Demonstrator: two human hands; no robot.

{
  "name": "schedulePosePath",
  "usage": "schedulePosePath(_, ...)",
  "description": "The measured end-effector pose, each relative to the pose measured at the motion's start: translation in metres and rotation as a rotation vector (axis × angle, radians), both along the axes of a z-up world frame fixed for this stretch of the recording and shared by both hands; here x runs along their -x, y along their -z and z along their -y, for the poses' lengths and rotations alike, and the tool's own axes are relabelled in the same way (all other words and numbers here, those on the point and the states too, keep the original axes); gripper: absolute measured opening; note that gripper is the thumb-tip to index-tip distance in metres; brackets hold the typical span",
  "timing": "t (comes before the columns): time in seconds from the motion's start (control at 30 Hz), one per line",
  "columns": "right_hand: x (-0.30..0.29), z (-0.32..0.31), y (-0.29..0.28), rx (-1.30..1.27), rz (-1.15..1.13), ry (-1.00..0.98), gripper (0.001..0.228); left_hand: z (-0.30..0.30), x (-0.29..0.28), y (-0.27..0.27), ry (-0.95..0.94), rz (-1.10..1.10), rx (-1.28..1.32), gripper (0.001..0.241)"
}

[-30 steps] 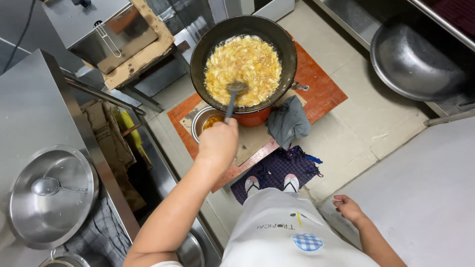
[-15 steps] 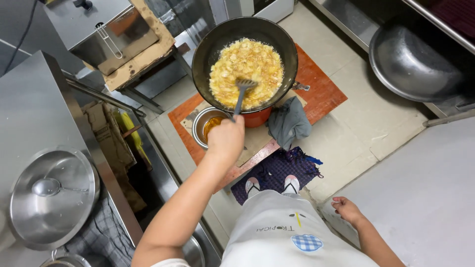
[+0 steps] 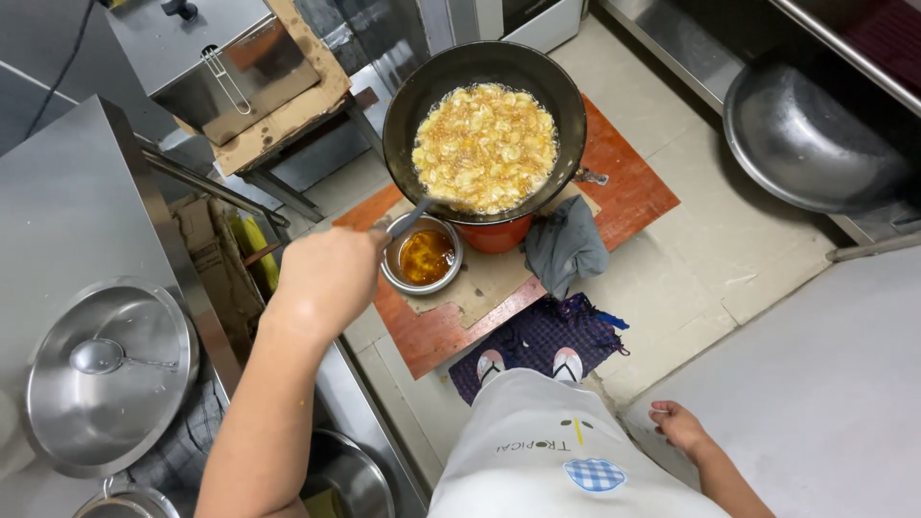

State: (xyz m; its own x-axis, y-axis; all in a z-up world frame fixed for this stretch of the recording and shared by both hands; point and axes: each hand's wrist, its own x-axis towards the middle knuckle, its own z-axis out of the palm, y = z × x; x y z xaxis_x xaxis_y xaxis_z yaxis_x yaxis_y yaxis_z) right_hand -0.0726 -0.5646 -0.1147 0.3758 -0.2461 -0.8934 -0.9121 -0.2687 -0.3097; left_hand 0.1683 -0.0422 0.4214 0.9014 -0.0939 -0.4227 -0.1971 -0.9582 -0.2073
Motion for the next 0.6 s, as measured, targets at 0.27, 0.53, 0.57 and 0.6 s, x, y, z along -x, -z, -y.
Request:
schedulePosePath(0.27,0.004,-0.001,-0.001,0.01,-0.038,0.043,0.041,-0.007,0.016,0.073,-0.072,0.066,0.138,0.064)
schedulePosePath(0.53,0.005,-0.004,-0.019,0.018,-0.027,0.019,0.043,0.007,0.033,0.126,-0.208,0.154,0.366,0.041)
schedulePosePath(0.57,0.006,-0.005,-0.021,0.011,-0.043,0.032,0.043,0.009,0.035,0.127,-0.23,0.157,0.387,0.041)
schedulePosePath(0.6,0.006,-0.005,-0.023,0.003,-0.058,0.044,0.043,0.011,0.036,0.127,-0.251,0.161,0.409,0.041)
